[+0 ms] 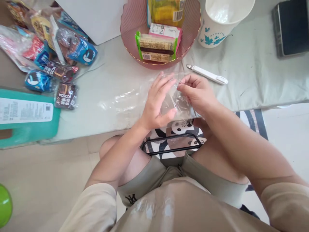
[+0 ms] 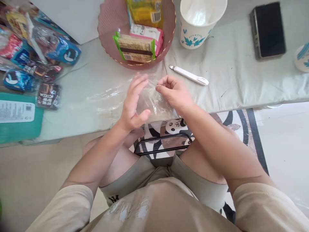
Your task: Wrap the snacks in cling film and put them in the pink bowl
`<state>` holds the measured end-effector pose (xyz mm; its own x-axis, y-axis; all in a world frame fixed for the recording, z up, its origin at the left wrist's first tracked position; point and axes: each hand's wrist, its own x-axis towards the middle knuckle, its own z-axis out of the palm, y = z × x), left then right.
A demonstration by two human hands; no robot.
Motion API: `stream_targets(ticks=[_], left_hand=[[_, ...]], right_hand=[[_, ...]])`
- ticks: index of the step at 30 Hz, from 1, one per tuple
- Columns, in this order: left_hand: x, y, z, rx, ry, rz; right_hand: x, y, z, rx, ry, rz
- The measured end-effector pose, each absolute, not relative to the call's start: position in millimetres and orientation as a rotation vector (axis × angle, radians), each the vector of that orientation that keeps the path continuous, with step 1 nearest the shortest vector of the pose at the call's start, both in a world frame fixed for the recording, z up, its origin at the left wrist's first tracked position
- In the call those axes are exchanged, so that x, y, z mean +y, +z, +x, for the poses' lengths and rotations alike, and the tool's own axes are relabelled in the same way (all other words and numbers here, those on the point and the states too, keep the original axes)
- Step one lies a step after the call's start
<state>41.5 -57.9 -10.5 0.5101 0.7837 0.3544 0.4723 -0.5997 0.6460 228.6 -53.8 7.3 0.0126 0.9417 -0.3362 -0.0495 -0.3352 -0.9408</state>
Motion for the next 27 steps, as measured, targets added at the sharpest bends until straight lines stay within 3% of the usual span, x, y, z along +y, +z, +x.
stream_targets(ticks=[13, 18, 23, 27], left_hand=[[0.9, -20.0, -34.9, 1.655, 1.302, 1.707], [11.6, -38.2, -57.9, 1.964, 0.902, 1.796], [7.7, -57.4, -42.8, 1.748, 0.887, 1.968], [6.2, -58.1, -33.4, 1.651, 0.810, 1.995]], right_hand=[[-43.1, -3.3, 266.3, -0.955, 1.216, -1.470], [-47.4, 5.8, 275.7, -0.995, 1.151, -1.487], [-58.4, 15.7, 279.0, -0.972, 1.397, -1.197], [-65.1, 28.2, 276.8, -0.996, 1.510, -1.239]])
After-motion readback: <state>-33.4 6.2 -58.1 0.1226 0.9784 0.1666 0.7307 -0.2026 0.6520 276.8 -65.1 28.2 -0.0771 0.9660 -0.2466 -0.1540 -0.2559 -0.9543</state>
